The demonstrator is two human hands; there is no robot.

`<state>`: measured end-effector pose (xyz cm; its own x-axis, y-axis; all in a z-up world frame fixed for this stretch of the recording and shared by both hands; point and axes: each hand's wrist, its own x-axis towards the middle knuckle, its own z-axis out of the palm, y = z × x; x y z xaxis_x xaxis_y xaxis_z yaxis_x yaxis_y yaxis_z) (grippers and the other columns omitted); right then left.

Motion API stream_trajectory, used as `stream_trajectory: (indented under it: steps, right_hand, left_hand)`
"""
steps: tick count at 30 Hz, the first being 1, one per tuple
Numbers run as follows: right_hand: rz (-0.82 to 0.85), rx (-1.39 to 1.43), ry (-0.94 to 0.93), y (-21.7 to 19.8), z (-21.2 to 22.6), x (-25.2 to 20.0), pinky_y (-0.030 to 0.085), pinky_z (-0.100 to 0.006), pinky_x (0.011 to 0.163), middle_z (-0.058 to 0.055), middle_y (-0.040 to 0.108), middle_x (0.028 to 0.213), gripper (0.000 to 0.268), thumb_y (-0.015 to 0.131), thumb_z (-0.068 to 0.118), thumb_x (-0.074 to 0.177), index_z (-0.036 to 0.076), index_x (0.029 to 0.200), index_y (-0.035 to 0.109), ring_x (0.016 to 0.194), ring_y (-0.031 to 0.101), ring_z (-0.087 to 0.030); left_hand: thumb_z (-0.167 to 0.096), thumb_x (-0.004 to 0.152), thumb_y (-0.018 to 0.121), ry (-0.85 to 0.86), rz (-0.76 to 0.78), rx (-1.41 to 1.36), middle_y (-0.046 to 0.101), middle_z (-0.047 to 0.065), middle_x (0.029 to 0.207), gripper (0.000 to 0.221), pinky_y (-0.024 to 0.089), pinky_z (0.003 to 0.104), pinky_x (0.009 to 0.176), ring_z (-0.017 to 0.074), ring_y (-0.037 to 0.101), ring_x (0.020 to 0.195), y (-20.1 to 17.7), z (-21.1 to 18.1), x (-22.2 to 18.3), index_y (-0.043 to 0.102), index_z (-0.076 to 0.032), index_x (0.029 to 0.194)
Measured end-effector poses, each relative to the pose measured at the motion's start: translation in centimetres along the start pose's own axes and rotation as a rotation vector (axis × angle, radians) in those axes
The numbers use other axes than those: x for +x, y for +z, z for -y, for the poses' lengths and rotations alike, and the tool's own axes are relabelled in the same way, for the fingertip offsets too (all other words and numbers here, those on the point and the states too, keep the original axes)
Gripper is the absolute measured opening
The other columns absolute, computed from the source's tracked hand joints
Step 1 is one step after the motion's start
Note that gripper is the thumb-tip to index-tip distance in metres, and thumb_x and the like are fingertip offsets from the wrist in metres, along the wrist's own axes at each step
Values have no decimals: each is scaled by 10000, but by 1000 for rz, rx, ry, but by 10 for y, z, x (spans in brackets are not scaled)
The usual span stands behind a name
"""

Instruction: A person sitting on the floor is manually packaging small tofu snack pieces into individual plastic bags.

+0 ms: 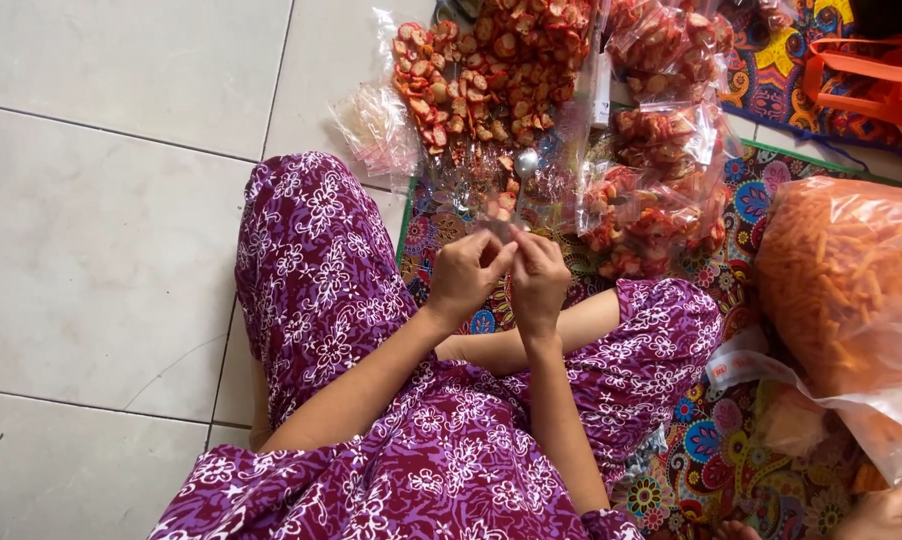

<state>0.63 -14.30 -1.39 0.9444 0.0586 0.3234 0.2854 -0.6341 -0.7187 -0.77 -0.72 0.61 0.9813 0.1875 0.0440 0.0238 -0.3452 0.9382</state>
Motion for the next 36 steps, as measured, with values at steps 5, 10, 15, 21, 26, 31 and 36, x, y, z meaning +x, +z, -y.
stream_trajectory:
  steps: [5, 10, 15, 21, 26, 31, 36]
  right_hand:
    - [-147, 821, 680, 12, 9, -2, 612, -276, 788, -132, 764, 982, 252, 743, 18, 910, 57, 1158, 761, 874, 721, -163]
    - [-157, 1092, 852, 21, 35, -7, 646, -272, 795, -122, 749, 1050, 296, 742, -26, 883, -9, 1178, 729, 864, 764, -179]
    - [-102, 964, 800, 46, 30, -21, 610, -215, 684, -141, 745, 1128, 487, 788, 30, 865, 73, 1337, 675, 806, 705, -129]
    - [-76, 927, 820, 47, 44, -19, 594, -194, 640, -119, 734, 1077, 395, 768, 44, 891, 32, 1280, 700, 777, 675, -90]
    - [-51, 823, 826, 44, 32, -15, 590, -221, 618, -108, 734, 952, 253, 723, 134, 933, 39, 1168, 735, 730, 672, -119]
    - [-55, 36, 694, 48, -46, -7, 566, -396, 710, -38, 714, 883, 371, 809, 361, 839, 163, 1136, 710, 810, 712, -213]
    - [5, -298, 742, 64, -58, -2, 565, -432, 758, -1, 641, 932, 248, 807, 433, 875, 208, 944, 728, 865, 720, -272]
  left_hand:
    - [-786, 966, 351, -440, 222, -386, 651, 181, 1025, 722, 466, 489, 945, 383, 615, 1084, 10, 9, -4, 661, -142, 1069]
    - [-586, 1100, 250, -291, 95, -915, 598, 262, 1310, 750, 346, 626, 1157, 416, 491, 1346, 7, -7, 19, 394, 27, 1508]
    - [-686, 1038, 257, -347, -71, -967, 623, 251, 1202, 869, 455, 591, 1078, 392, 638, 1175, 7, -13, 17, 104, -56, 1615]
    - [-520, 893, 754, -436, -126, -945, 588, 187, 1175, 1139, 598, 379, 933, 237, 700, 993, 18, 15, 13, -22, -102, 1615]
    - [-506, 887, 766, -478, -234, -948, 631, 137, 1097, 1079, 626, 340, 879, 223, 708, 937, 18, 33, 19, 66, -128, 1616]
    - [-491, 887, 777, -584, -331, -1073, 656, 144, 1050, 1022, 684, 307, 789, 235, 733, 883, -17, 22, 28, 148, -120, 1603]
    - [-550, 870, 760, -659, -294, -1087, 634, 168, 1119, 1037, 676, 352, 836, 270, 715, 942, -33, 20, 27, 177, -103, 1602]
